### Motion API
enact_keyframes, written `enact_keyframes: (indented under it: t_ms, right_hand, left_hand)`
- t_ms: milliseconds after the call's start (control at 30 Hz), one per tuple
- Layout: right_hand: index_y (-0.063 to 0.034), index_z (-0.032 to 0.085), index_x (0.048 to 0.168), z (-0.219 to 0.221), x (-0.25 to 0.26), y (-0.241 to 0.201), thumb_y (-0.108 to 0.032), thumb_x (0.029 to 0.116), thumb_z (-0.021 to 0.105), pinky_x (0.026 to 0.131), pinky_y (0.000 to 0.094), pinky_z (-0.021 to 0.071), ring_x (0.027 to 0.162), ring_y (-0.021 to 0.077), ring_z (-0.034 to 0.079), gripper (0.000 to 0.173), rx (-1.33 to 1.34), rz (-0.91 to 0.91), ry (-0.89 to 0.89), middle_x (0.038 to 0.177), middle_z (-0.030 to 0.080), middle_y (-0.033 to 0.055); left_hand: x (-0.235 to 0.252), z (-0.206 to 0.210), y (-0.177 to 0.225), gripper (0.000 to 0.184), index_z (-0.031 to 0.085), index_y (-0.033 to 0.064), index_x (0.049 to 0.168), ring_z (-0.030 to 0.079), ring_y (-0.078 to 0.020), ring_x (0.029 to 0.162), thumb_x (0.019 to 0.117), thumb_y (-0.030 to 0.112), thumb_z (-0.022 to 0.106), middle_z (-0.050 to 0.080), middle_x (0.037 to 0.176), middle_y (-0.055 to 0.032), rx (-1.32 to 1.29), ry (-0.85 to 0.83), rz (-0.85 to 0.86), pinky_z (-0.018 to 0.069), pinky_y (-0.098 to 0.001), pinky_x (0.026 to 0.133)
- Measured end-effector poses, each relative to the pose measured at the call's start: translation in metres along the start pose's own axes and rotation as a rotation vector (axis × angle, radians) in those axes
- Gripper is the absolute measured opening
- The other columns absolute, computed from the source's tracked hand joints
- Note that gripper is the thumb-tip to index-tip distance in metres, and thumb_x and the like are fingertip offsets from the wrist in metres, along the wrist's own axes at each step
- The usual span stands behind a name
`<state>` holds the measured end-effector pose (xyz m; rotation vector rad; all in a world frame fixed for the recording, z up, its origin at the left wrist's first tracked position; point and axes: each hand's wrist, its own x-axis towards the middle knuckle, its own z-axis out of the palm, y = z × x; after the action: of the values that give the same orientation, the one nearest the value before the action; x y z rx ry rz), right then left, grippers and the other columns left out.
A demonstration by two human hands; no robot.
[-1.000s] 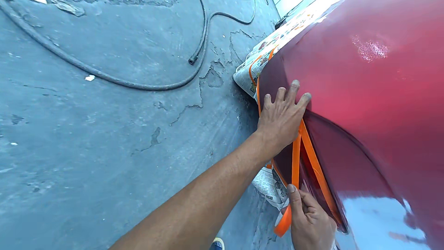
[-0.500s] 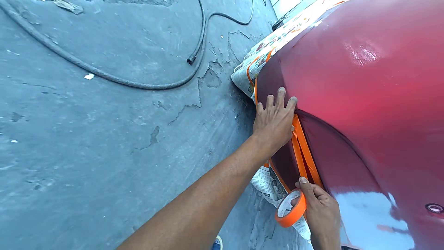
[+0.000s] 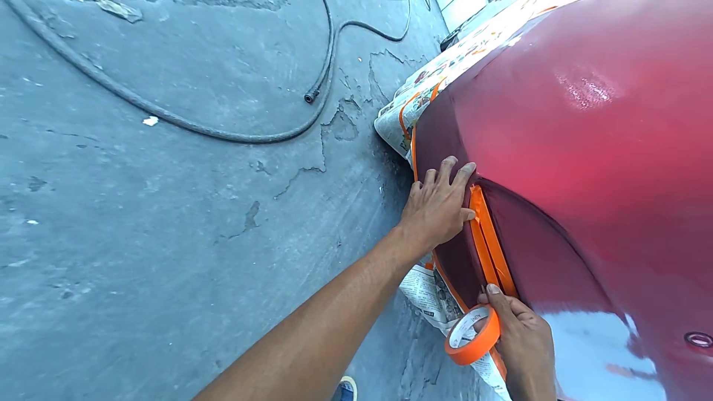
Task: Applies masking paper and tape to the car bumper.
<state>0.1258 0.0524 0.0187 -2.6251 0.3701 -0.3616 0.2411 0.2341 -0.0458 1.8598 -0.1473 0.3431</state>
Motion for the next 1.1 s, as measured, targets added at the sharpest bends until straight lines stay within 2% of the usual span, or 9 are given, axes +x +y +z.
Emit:
enact_keyframes:
  t_ms: [133, 333, 467, 567, 733, 900, 933, 967, 1100]
  right_hand:
    - [-0.0060, 0.075, 0.085, 0.000, 0.000, 0.000, -0.025, 0.1039, 0.060, 0.054, 0.0338, 0.0577, 0.058, 0.0145, 0.068, 0.031, 0.006, -0.019, 0.001, 0.073, 0.073, 0.0041]
    - [-0.0052, 0.075, 0.082, 0.001, 0.002, -0.002, -0.024, 0.1040, 0.061, 0.052, 0.0325, 0.0568, 0.055, 0.0145, 0.067, 0.032, 0.019, 0.012, 0.021, 0.071, 0.073, 0.0047]
    - [-0.0052, 0.074, 0.084, 0.002, -0.002, -0.001, -0.024, 0.1041, 0.060, 0.051, 0.0319, 0.0565, 0.053, 0.0139, 0.066, 0.031, 0.023, -0.012, 0.010, 0.070, 0.072, 0.0046]
    - [-0.0056, 0.075, 0.085, 0.000, -0.006, 0.000, -0.024, 0.1031, 0.061, 0.049, 0.0332, 0.0557, 0.052, 0.0149, 0.066, 0.029, 0.010, -0.043, -0.008, 0.068, 0.071, 0.0045]
    - [0.0030, 0.070, 0.108, -0.004, -0.029, -0.011, -0.012, 0.1044, 0.058, 0.051, 0.0311, 0.0612, 0.054, 0.0151, 0.066, 0.019, 0.115, 0.001, -0.184, 0.070, 0.068, 0.0064]
    - [0.0044, 0.062, 0.133, -0.018, -0.040, -0.010, -0.013, 0.1034, 0.059, 0.036, 0.0258, 0.0467, 0.041, 0.0099, 0.052, 0.034, 0.018, -0.048, -0.184, 0.059, 0.057, 0.0020]
    - [0.0049, 0.063, 0.132, -0.023, -0.038, -0.005, -0.014, 0.1026, 0.060, 0.036, 0.0251, 0.0445, 0.041, 0.0088, 0.050, 0.035, 0.011, -0.055, -0.191, 0.059, 0.057, 0.0013]
    - [0.0039, 0.067, 0.124, -0.028, -0.035, 0.000, -0.014, 0.1024, 0.061, 0.037, 0.0240, 0.0422, 0.041, 0.0073, 0.048, 0.029, 0.010, -0.062, -0.193, 0.059, 0.058, 0.0006]
    - [-0.0014, 0.071, 0.101, -0.039, -0.024, 0.007, -0.017, 0.1037, 0.060, 0.037, 0.0242, 0.0450, 0.040, 0.0081, 0.051, 0.019, -0.044, -0.005, -0.174, 0.056, 0.060, 0.0012]
  left_hand:
    - [-0.001, 0.004, -0.007, 0.093, 0.027, 0.0228, 0.163, 0.051, -0.0327, 0.129, 0.0885, 0.041, 0.078, 0.032, 0.163, -0.0072, -0.092, -0.022, 0.034, 0.0498, -0.0512, 0.092]
    - [-0.003, 0.007, -0.005, 0.093, 0.026, 0.0239, 0.163, 0.050, -0.0332, 0.129, 0.0884, 0.042, 0.078, 0.031, 0.163, -0.0088, -0.107, -0.008, -0.002, 0.0500, -0.0500, 0.091]
    - [-0.012, 0.014, -0.003, 0.095, 0.019, 0.0257, 0.165, 0.050, -0.0325, 0.130, 0.0904, 0.043, 0.076, 0.028, 0.164, -0.0084, -0.143, -0.023, -0.032, 0.0496, -0.0501, 0.093]
    - [-0.014, 0.017, 0.000, 0.093, 0.023, 0.0266, 0.164, 0.051, -0.0316, 0.126, 0.0895, 0.043, 0.076, 0.032, 0.162, -0.0083, -0.111, 0.014, -0.056, 0.0491, -0.0495, 0.091]
    - [-0.018, 0.017, 0.008, 0.089, 0.025, 0.0309, 0.163, 0.052, -0.0309, 0.125, 0.0902, 0.039, 0.075, 0.036, 0.158, -0.0081, -0.143, 0.032, -0.143, 0.0498, -0.0487, 0.089]
    - [-0.016, 0.017, 0.008, 0.088, 0.028, 0.0323, 0.162, 0.052, -0.0327, 0.125, 0.0894, 0.040, 0.076, 0.038, 0.156, -0.0100, -0.133, 0.040, -0.150, 0.0493, -0.0510, 0.088]
    - [-0.016, 0.016, 0.008, 0.088, 0.028, 0.0328, 0.162, 0.052, -0.0330, 0.126, 0.0891, 0.040, 0.076, 0.038, 0.156, -0.0102, -0.122, 0.040, -0.152, 0.0493, -0.0510, 0.088]
    - [-0.016, 0.016, 0.008, 0.089, 0.028, 0.0333, 0.162, 0.052, -0.0327, 0.125, 0.0889, 0.041, 0.076, 0.038, 0.156, -0.0102, -0.114, 0.046, -0.153, 0.0492, -0.0506, 0.088]
    - [-0.018, 0.019, 0.008, 0.086, 0.029, 0.0350, 0.162, 0.052, -0.0323, 0.123, 0.0896, 0.042, 0.075, 0.039, 0.155, -0.0106, -0.103, 0.075, -0.147, 0.0493, -0.0495, 0.087]
